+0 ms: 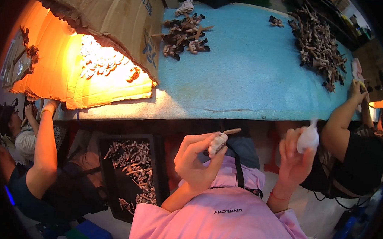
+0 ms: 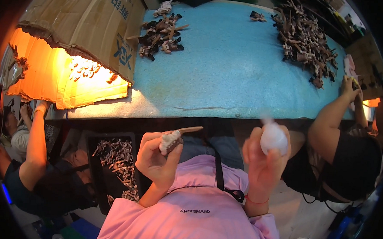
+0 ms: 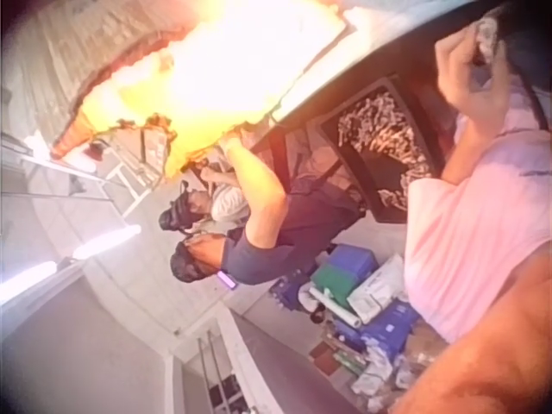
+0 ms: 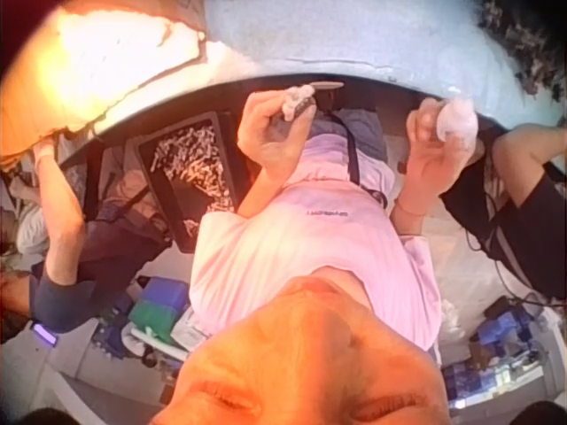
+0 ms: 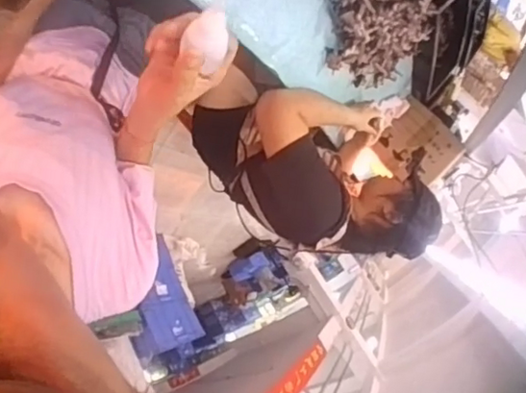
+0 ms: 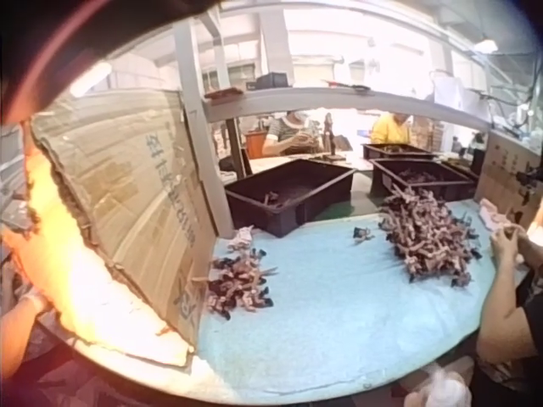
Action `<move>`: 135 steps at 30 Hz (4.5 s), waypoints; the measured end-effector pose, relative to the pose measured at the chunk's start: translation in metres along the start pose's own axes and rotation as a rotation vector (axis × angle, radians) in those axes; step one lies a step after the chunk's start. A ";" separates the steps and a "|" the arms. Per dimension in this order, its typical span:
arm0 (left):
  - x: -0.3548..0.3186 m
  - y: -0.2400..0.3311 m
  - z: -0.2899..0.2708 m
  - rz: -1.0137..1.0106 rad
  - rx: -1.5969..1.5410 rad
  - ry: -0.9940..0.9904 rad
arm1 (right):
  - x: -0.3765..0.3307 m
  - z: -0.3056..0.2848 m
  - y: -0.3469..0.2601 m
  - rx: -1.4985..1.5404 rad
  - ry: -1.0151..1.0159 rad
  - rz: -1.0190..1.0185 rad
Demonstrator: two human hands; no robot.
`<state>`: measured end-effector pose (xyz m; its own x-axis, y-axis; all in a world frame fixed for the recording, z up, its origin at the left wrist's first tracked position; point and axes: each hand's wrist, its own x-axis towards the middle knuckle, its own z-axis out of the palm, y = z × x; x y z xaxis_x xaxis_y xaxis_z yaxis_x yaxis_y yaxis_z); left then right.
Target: The person applies adhesive to miniature toy figurine components using a squeeze bottle and attaches the pieces together by hand to assemble the figurines.
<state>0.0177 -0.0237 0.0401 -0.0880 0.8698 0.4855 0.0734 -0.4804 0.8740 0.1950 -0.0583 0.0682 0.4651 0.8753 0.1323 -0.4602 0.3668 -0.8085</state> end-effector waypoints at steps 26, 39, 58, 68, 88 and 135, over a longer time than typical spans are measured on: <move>0.008 -0.014 -0.029 0.274 0.273 0.077 | 0.164 -0.051 0.083 -1.100 -0.202 -0.211; 0.009 -0.022 -0.047 0.071 0.114 0.184 | 0.105 0.042 0.055 -1.157 -0.354 -0.610; -0.021 -0.024 -0.100 -0.008 0.081 0.348 | 0.078 0.221 0.175 -1.435 -1.304 -0.698; -0.025 -0.024 -0.120 -0.029 0.003 0.348 | 0.110 0.244 0.221 -1.573 -1.077 -0.910; -0.031 -0.025 -0.140 -0.056 -0.047 0.303 | 0.146 0.244 0.273 -1.817 -0.868 -1.290; -0.043 -0.060 -0.232 -0.588 -0.922 0.256 | 0.232 0.266 0.371 -2.023 -0.397 -1.070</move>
<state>-0.2133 -0.0581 -0.0280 -0.0757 0.9910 -0.1104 -0.8004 0.0056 0.5994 -0.0686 0.3648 -0.0486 -0.2893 0.7401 0.6071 0.9456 0.1223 0.3015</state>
